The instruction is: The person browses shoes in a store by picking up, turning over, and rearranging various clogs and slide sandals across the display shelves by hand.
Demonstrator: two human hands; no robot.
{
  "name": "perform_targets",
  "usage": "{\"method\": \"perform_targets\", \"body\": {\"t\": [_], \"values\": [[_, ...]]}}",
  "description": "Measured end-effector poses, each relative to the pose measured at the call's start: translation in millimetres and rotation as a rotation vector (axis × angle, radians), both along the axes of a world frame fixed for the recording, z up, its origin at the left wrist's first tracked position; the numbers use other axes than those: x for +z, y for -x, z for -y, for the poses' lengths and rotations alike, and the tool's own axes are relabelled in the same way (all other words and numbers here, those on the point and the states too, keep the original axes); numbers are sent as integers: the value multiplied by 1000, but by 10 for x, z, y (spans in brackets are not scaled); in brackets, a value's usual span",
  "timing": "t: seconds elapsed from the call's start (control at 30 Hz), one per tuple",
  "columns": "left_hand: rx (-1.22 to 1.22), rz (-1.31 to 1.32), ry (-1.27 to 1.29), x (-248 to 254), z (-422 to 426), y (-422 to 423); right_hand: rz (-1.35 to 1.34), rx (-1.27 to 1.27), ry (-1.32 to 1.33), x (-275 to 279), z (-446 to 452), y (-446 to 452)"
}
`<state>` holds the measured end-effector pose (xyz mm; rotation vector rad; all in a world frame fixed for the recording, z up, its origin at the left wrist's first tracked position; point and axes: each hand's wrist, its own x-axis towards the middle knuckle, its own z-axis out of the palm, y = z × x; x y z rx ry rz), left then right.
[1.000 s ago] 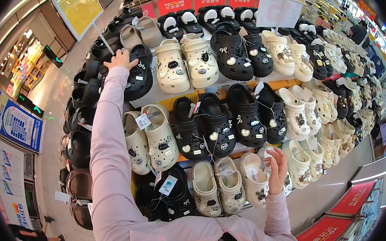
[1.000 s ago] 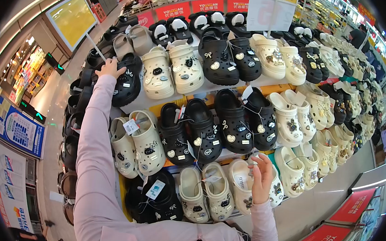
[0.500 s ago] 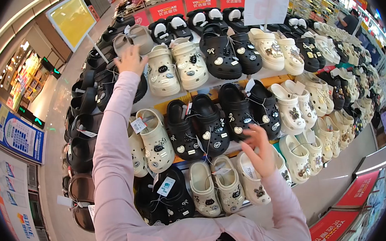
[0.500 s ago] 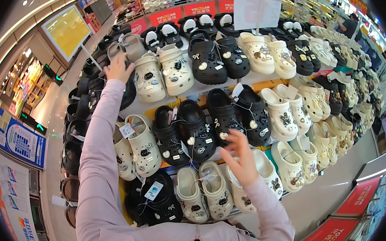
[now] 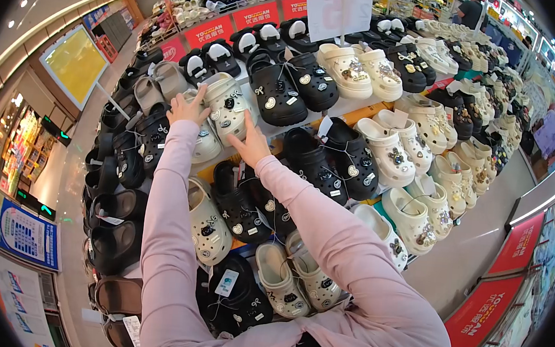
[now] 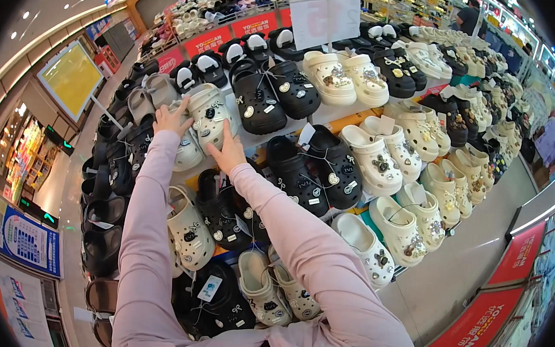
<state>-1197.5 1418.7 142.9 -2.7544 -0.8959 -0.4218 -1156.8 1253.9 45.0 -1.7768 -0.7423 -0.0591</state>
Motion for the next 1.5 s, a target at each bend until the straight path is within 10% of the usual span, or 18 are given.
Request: {"method": "perform_targets", "body": {"t": [0.13,0.33,0.67,0.87,1.03,1.17,1.23,1.3,1.5], "values": [[-41,61,-4,-122,-49,-40,-78,34,77,218,366,-60],[-52,131,-43,-279,-128,-44,-192,-693,-359,310,896,-1039],[-76,160,-55,-323,-92,-27,-685,-212,-671,234,959,-1402],[-78,225,-37,-413,-64,-5,-549,-293,-522,-187,735,-1750],[-251,449,17,-459,459,262,-628,-191,-551,510,1570,-1030],[-457,842,285,-426,1395,903,-83,-91,-885,108,3357,-551],[-457,939,471,-439,1941,1241,-293,-419,-1338,298,4103,78],[-487,1084,845,-755,2235,1377,-336,-712,-1159,132,4578,310],[-552,926,1246,-816,2971,1192,-445,-367,-983,210,4524,198]]}}
